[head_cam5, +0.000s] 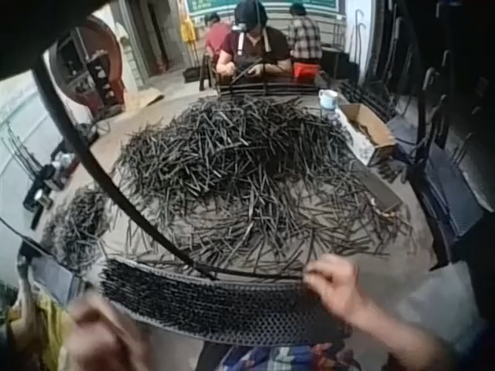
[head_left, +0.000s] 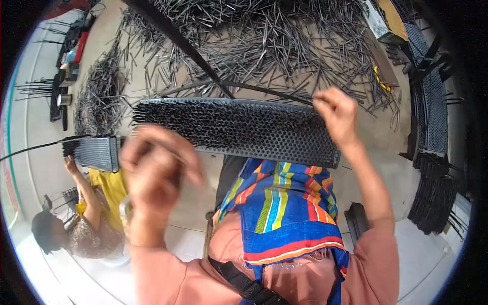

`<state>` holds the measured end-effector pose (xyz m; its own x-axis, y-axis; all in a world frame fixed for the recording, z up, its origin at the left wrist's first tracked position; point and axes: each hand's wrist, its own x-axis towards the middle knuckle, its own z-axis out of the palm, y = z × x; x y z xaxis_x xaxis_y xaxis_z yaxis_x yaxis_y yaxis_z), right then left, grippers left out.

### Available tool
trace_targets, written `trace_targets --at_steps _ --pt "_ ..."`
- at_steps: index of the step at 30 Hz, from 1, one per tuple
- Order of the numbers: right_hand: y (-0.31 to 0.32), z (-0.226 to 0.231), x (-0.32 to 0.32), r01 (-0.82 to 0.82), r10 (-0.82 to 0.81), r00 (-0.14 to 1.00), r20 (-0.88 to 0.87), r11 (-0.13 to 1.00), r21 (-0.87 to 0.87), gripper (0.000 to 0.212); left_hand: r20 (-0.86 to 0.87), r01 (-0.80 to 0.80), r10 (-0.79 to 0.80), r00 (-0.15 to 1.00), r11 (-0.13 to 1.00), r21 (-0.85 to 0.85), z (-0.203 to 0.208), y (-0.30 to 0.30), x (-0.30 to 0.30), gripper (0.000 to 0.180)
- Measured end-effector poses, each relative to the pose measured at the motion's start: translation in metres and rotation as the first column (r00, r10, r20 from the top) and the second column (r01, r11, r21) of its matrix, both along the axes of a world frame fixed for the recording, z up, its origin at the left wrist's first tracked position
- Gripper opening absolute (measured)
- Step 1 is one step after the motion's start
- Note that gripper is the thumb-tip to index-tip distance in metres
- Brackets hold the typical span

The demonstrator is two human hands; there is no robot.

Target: The recorder is manually inserting metal pins into a perforated base plate at an assembly station.

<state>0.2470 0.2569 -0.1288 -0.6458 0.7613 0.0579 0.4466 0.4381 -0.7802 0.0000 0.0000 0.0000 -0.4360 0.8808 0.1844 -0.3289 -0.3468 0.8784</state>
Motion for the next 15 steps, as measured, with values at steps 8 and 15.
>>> trace_targets --at_steps 8,15 --pt "0.052 -0.067 -0.114 -0.635 0.688 0.690 0.224 0.724 -0.269 0.033 -0.817 -0.485 -0.454 0.355 0.658 -0.576 -0.090 0.147 -0.148 0.045" --pt "0.012 -0.111 -0.185 -0.808 0.875 0.383 0.296 0.473 -0.351 0.033 -0.575 -0.397 -0.802 -0.162 0.586 -0.706 -0.199 0.174 -0.162 0.092"
